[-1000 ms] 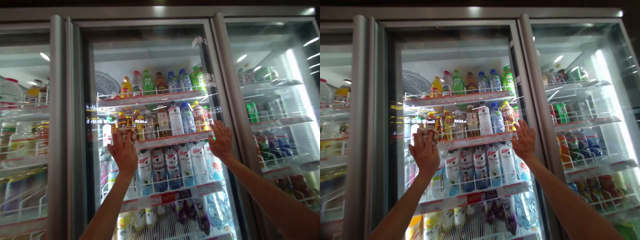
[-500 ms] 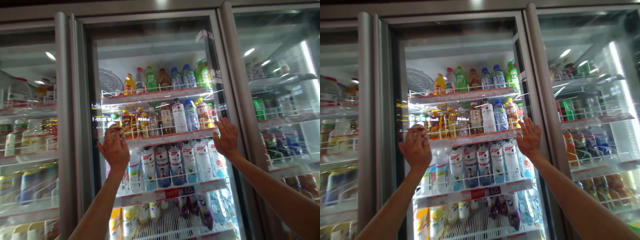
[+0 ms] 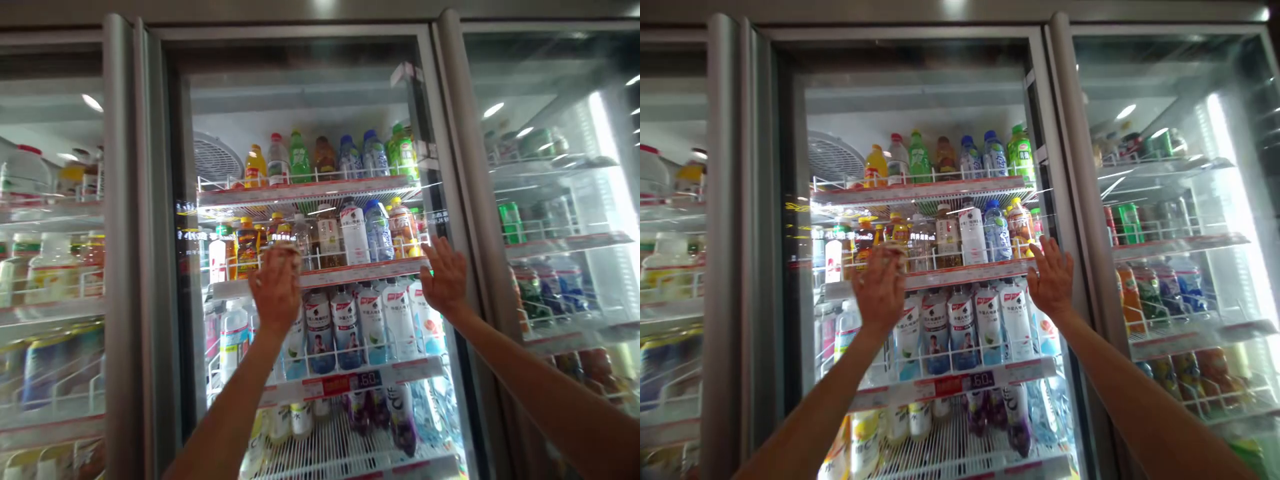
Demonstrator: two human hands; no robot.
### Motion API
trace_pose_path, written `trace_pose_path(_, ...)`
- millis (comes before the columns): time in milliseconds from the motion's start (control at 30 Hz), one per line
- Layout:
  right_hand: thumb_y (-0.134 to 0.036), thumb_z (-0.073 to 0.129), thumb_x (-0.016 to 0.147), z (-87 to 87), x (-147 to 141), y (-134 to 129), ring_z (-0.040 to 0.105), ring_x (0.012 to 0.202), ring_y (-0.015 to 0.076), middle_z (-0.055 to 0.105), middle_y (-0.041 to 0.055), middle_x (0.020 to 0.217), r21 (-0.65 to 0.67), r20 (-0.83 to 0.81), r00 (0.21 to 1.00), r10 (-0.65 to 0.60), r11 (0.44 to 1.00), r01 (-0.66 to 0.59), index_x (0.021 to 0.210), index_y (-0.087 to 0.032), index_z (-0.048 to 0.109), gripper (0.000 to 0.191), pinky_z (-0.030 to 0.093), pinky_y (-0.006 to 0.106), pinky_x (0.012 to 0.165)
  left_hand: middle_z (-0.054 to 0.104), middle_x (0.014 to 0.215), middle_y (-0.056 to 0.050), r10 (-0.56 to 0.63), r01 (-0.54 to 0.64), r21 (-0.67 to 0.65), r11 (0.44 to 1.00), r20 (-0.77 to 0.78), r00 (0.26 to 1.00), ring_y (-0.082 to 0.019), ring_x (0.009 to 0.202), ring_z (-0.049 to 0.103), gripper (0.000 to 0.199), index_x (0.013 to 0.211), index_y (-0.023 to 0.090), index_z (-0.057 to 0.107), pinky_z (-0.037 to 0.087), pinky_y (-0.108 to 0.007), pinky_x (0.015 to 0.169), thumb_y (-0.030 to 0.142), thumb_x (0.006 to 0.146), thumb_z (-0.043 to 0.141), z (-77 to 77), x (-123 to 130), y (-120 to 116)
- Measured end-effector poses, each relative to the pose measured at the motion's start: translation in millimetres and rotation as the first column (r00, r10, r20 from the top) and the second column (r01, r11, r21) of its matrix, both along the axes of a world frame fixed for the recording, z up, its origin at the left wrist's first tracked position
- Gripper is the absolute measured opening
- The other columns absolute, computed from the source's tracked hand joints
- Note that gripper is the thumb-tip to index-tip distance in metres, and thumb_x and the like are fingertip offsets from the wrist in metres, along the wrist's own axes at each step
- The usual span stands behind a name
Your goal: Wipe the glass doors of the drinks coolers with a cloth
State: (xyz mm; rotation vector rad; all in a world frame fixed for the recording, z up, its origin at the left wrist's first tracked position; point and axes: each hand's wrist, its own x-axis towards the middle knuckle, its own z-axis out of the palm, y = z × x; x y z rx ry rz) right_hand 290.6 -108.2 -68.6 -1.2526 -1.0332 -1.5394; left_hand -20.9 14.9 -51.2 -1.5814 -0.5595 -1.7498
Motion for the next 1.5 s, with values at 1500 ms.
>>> trace_pose_path(1500, -0.027, 0.035, 0.085, 2.0, -3, -2, 0.035, 0.131, 0.0239, 0.044, 0.0095, 0.138, -0.006, -0.055, 0.998, 0.024, 1.0, -0.024, 0.128, -0.021, 0.045, 0.045, 0.024, 0.046, 0.104, 0.045, 0.137, -0.005, 0.084, 0.03, 0.244, 0.969, -0.444, 0.892, -0.022, 0.135, 0.025, 0.038, 0.12, 0.021, 0.052, 0.006, -0.048, 0.113, 0.018, 0.084, 0.043, -54.8, 77, -37)
